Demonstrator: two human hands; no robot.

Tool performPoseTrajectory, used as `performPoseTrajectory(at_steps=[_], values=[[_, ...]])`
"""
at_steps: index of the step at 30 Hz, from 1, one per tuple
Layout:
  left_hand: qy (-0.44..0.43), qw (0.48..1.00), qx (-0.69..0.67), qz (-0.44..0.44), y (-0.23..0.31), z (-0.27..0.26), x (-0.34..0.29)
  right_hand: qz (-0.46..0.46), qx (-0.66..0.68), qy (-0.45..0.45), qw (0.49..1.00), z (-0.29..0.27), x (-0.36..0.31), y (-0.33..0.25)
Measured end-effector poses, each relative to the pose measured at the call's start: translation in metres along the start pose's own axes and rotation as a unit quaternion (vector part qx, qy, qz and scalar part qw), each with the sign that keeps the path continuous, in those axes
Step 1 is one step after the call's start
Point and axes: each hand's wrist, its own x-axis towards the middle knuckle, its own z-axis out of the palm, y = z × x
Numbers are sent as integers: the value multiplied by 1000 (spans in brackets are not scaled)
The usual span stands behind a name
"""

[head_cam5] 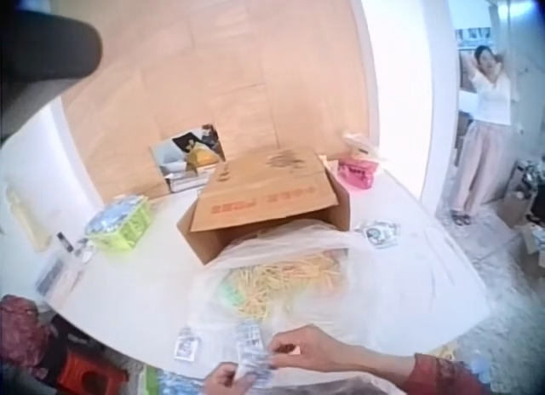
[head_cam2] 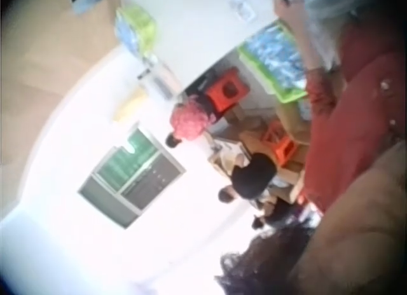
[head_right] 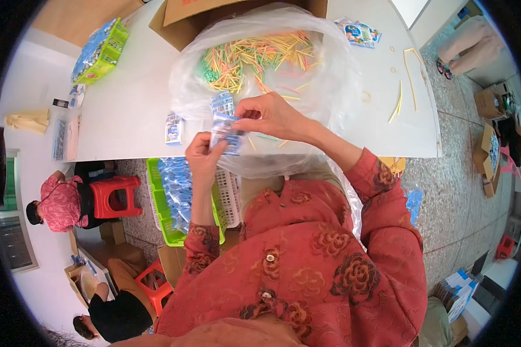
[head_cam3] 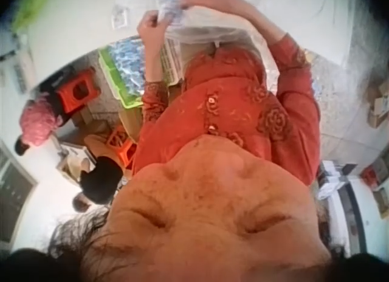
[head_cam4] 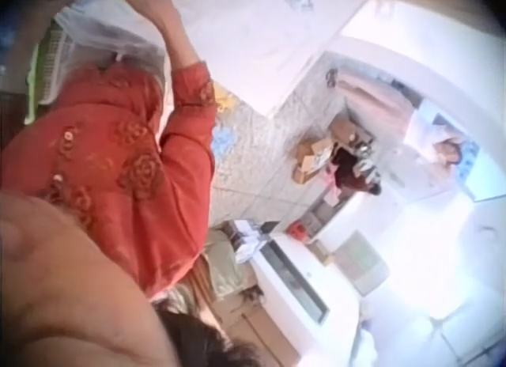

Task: Packing small yellow components into blue and white plastic bags.

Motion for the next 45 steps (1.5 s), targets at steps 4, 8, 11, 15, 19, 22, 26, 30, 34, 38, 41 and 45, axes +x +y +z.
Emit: performPoseTrajectory(at_steps=[4,8,11,15,19,22,26,30,34,38,41,45], values=[[-93,993,6,-67,6,21,0,66,-73,-50,994,-14,-5,-8],[-189,974,-17,-126,8,24,8,14,-131,-86,988,-24,-12,-15],[-269,953,6,-142,5,32,8,-46,-154,-76,984,-24,-14,-11],[-243,965,3,-99,8,46,2,-43,-148,-76,985,-24,-16,-10],[-204,973,11,-110,5,46,0,-64,-120,-52,989,-20,-19,-11],[-149,986,7,-79,5,50,0,-76,-94,29,992,-17,-20,-8],[-83,992,-56,-74,10,54,1,-23,-79,100,992,-20,-24,-9],[-80,993,-49,-67,12,58,-1,-13,-96,-8,995,-23,-28,-4],[-85,993,-38,-76,16,59,-1,-43,-143,-16,989,-20,-27,-6],[-100,989,-68,-89,9,55,-1,-97,-183,-23,978,-21,-23,-13],[-119,978,-112,-128,8,51,-2,-116,-188,-51,974,-21,-21,-13],[-135,978,-103,-123,8,47,-5,-127,-182,-64,973,-19,-20,-13]])
